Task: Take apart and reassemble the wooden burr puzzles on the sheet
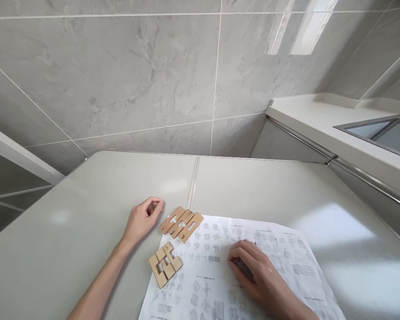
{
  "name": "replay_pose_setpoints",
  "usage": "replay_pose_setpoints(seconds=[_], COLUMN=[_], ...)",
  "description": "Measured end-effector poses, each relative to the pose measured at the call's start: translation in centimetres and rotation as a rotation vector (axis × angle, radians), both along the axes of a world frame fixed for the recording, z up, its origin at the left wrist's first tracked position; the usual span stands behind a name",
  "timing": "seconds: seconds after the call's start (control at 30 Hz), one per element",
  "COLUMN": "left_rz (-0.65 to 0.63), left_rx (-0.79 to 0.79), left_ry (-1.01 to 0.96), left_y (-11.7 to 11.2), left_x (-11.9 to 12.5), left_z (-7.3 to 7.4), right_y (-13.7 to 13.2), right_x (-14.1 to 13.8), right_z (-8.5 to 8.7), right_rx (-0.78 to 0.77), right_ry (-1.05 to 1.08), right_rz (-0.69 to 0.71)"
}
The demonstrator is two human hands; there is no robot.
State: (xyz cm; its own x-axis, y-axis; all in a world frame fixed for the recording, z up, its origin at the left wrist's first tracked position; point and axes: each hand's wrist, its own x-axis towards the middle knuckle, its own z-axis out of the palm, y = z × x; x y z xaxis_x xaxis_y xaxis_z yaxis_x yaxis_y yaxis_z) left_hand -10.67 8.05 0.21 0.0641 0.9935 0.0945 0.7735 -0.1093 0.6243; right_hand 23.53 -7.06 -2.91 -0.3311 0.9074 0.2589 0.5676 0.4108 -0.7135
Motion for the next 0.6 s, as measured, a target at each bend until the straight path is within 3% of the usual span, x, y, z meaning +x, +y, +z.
replay_pose_setpoints(seconds=[0.2,0.33,0.47,0.6], left_rz=[-0.005,-0.069,-0.134,-0.118], left_rx=[-0.02,-0.06,-0.105,-0.126], left_ry=[0.023,0.055,0.2,0.356], left_y=[-0.2,-1.9,-4.2,-5.4], left_x=[0.0,0.9,2.7,4.6], left_z=[0.5,1.8,3.6,4.3], right_y=[0.0,-0.1,-0.1,0.0], right_x=[0.0,0.0,0.0,-0.1], right_z=[0.0,0.0,-0.1,0.0], right_rx=[-0.009,-0.015,-0.026,0.01], right_ry=[0.0,0.003,0.005,0.011], right_rz=[-0.006,-0.002,0.0,-0.004])
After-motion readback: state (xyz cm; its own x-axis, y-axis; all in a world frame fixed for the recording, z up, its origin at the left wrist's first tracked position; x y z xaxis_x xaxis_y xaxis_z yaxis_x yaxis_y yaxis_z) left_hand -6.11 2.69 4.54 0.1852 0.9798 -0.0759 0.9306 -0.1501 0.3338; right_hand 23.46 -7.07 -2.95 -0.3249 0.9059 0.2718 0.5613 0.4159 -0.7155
